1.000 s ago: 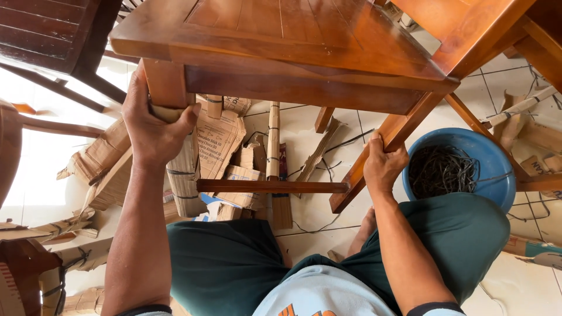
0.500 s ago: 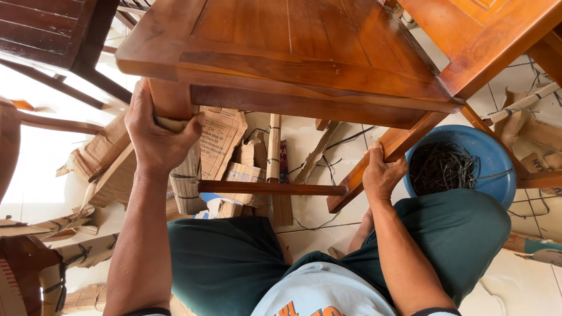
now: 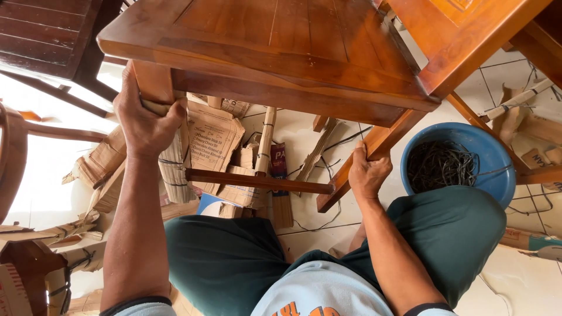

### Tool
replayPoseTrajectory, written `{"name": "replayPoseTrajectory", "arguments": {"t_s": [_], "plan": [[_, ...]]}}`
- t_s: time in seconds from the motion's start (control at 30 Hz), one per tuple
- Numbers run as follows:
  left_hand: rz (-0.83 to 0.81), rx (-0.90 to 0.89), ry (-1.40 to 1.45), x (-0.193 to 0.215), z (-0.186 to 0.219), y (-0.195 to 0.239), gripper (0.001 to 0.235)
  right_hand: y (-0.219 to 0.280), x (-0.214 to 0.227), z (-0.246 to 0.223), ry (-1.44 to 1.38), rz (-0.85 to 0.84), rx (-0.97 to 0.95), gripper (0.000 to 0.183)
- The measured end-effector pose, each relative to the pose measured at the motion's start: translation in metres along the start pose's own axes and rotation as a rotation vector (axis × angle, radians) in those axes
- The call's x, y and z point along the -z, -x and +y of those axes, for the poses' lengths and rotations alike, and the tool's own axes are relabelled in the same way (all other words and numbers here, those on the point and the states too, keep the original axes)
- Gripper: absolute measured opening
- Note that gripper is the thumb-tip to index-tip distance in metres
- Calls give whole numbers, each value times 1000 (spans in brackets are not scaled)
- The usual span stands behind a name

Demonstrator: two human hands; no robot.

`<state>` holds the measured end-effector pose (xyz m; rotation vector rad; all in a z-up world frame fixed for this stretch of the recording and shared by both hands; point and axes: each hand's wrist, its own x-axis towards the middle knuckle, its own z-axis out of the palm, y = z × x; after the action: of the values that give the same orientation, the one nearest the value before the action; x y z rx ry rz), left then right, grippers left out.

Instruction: The person wraps cardboard around the legs of a wooden chair and secures it with metal wire ties. They repeatedly twist the wires by hand to fasten the cardboard, then lift the chair to inspect the wrapped legs.

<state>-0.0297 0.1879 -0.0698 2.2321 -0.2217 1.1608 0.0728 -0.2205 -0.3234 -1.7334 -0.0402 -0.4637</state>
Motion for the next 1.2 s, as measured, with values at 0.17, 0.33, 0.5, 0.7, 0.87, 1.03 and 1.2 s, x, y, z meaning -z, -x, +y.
{"name": "replayPoseTrajectory", "arguments": {"t_s": [0.17, 0.33, 0.5, 0.7, 0.87, 1.03, 1.2], "plan": [[26, 46, -59, 8, -13, 12, 72, -15, -13, -62, 24, 4, 101, 10], [79, 86, -95, 15, -25, 22, 69, -23, -22, -85, 32, -53, 114, 10], [96, 138, -136, 20, -41, 36, 71, -27, -30, -84, 36, -104, 123, 12], [-8, 368, -224, 21, -4, 3, 31, -45, -35, -134, 49, -172, -7, 14], [-6, 377, -193, 23, -9, -6, 35, -53, -46, -145, 33, -216, -6, 15], [16, 479, -208, 27, -17, -2, 35, -59, -56, -139, 71, -259, 0, 19], [-12, 339, -100, 28, -28, -6, 52, -63, -63, -147, 83, -265, 15, 15]]}}
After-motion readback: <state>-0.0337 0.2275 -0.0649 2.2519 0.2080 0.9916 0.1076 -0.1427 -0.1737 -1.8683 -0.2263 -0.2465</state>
